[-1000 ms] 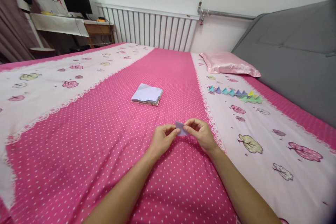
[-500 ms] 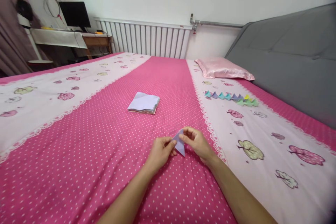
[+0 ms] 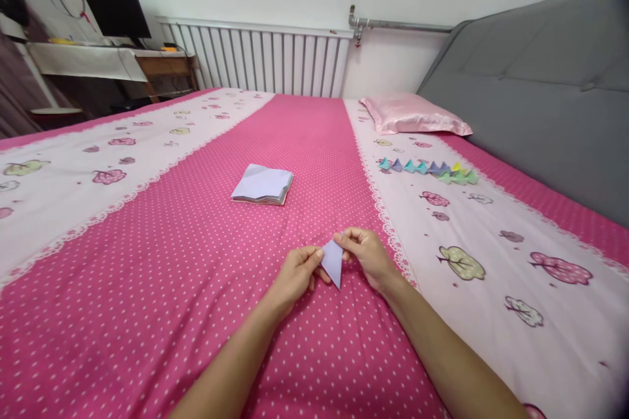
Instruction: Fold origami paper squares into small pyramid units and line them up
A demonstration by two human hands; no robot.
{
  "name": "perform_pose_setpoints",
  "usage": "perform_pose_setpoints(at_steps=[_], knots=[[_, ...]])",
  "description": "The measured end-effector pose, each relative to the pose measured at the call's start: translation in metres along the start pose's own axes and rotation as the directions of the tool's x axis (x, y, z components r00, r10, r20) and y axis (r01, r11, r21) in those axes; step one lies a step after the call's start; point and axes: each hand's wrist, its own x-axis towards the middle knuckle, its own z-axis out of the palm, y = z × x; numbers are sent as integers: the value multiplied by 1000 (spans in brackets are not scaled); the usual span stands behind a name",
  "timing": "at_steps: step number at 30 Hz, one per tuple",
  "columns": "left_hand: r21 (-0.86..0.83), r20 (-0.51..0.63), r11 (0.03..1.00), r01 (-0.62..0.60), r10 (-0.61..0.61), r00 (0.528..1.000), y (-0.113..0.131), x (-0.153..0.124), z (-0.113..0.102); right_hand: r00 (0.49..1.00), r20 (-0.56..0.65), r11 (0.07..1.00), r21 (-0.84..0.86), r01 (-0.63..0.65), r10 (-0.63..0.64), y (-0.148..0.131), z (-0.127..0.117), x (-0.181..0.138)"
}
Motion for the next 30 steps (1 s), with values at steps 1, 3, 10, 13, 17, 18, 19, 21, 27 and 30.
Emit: perform_pose_setpoints(at_steps=[1,3,10,13,17,18,19,21,27,30], knots=[[-11,-6,1000,3,-3,1000,0,0,0,1000,11,1000,15,-4,4,0,0,0],[-27,-11,1000,9,-10,1000,-1,-1,1,999,48,999,42,-2,0,1,-1,0],[-227,-54,974,-8,-4,999,-1,1,-3,983,182,988,152,-21,-7,0,-4,0],[-348,-39,937,-7,-7,999,1,0,-3,975,221,993,118,-2,-24,-1,-3,-2],[-402,-28,916,-5,-7,1000,0,0,-1,968,244,995,95,27,-50,-1,-2,-5],[-407,-30,913,-4,-9,1000,-1,0,-1,968,245,995,95,30,-52,0,-2,-5],[-414,-32,910,-3,-11,999,-2,1,-1,968,245,995,96,31,-54,1,-2,-5],[-431,-37,902,-4,-13,999,-3,2,-1,967,250,995,98,29,-53,2,-2,-5],[-403,-37,915,-20,5,999,-4,1,0,963,259,996,56,64,-77,-2,0,-6],[-310,-43,949,-58,47,998,-3,-2,3,962,238,991,-1,135,-131,-3,2,-6]])
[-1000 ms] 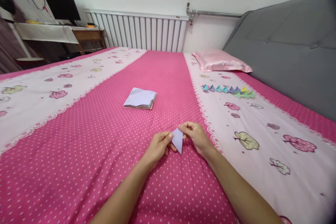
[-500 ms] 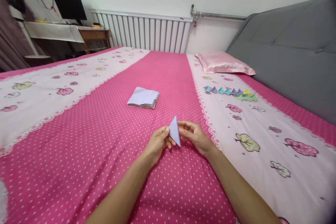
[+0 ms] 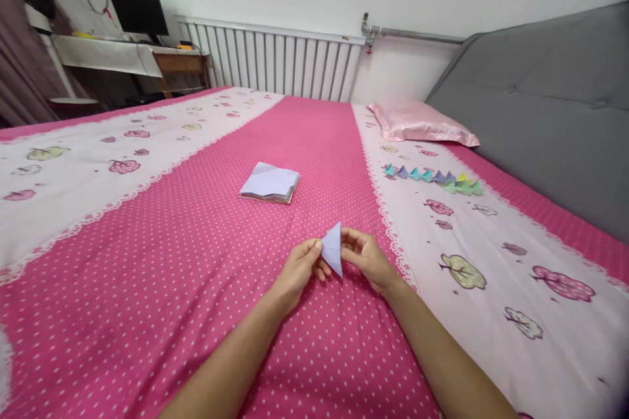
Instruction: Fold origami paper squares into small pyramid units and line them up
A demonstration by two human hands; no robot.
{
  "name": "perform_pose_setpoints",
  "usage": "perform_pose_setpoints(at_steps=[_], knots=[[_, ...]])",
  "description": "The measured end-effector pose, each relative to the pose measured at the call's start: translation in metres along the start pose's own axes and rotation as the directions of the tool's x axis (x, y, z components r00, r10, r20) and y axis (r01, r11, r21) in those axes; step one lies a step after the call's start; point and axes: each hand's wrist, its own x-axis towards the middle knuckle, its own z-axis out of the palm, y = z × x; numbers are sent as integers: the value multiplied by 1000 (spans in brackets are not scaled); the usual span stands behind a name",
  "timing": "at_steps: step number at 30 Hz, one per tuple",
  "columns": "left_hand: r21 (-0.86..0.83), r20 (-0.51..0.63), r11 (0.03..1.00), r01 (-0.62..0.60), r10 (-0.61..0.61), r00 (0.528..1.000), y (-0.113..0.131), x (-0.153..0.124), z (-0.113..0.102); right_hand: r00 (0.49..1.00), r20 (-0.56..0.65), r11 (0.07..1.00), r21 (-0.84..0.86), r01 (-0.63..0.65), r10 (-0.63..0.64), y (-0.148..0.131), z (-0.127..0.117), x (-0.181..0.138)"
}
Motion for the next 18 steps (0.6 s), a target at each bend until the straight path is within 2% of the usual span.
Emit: perform_pose_setpoints(at_steps=[4,8,11,15,18], knots=[[84,41,996,-19,15,999,-3,-2,4,999,-15,988,-150,26,-28,5,1,0],[65,81,998,-8,3,997,-6,-1,4,980,-27,925,-338,176,-196,9,3,0],[50,89,999,0,-4,996,-5,-3,5,957,-52,900,-360,248,-284,8,5,0],[35,57,999,-1,-1,998,0,-7,9,938,-162,885,-411,217,-306,5,7,-1],[30,143,999,-23,18,990,0,-8,12,914,-237,858,-478,187,-331,4,7,-3]])
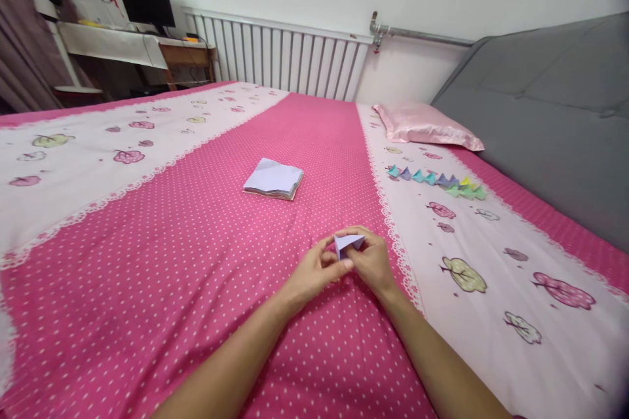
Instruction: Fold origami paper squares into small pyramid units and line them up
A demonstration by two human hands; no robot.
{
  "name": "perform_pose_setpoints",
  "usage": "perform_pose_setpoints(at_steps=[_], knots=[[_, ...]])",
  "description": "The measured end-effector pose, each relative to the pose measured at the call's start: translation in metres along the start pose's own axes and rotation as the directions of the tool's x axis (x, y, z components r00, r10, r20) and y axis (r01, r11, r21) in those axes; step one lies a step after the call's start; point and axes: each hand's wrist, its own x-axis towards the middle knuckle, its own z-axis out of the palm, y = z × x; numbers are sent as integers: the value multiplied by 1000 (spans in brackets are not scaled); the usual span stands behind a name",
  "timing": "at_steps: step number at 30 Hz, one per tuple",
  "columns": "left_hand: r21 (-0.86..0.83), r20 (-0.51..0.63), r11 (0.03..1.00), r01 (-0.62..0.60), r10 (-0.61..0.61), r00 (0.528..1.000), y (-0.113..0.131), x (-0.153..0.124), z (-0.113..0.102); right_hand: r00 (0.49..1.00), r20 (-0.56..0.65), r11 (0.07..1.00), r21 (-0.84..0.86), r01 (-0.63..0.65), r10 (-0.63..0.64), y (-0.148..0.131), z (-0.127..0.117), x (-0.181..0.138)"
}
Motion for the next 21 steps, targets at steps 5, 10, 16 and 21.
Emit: perform_pose_setpoints(at_steps=[5,10,16,21], knots=[[-47,-47,998,33,-35,998,-10,5,1,999,43,999,-22,28,-27,2,1,0],[-219,-122,975,44,-72,990,-5,5,-1,971,201,988,-58,141,-127,0,-3,2],[-497,-90,866,55,-115,989,6,0,-3,901,408,988,26,153,-150,1,-11,1],[-551,-28,833,55,-84,996,4,-2,-4,928,365,994,-49,103,-78,3,-7,1]])
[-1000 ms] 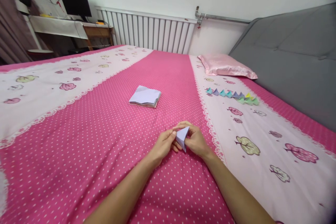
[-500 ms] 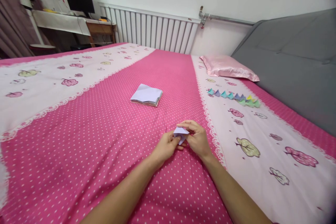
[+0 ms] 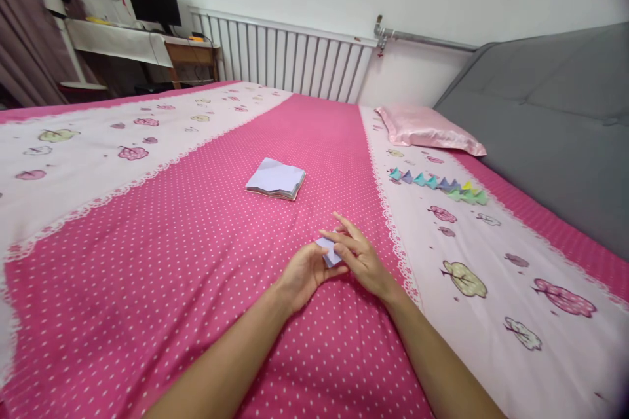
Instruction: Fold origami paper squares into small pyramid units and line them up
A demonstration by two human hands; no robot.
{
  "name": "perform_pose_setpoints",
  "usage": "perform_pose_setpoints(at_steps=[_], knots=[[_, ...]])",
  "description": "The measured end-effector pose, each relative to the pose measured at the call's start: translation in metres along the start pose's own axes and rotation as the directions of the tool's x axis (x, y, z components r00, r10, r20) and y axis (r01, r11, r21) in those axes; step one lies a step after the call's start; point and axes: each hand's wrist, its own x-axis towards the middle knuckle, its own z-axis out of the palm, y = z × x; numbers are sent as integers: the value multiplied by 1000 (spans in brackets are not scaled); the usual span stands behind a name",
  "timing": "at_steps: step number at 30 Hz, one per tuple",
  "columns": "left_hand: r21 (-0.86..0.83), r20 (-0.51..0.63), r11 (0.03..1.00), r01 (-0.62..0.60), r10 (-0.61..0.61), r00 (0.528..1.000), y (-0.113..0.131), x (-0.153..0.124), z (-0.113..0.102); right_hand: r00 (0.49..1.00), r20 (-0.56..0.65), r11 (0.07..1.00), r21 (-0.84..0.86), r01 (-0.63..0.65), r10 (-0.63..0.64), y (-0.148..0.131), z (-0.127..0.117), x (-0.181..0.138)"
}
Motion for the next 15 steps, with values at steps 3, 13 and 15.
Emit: perform_pose_setpoints(at_steps=[3,13,15], knots=[[97,19,995,-21,20,1000,-3,1,0,999,-14,998,-49,46,-47,-2,2,2],[293,29,956,27,-37,999,-4,0,1,955,-118,899,383,-210,273,4,2,2],[373,7,926,54,-61,998,-5,0,0,939,-134,873,427,-233,317,3,2,2]])
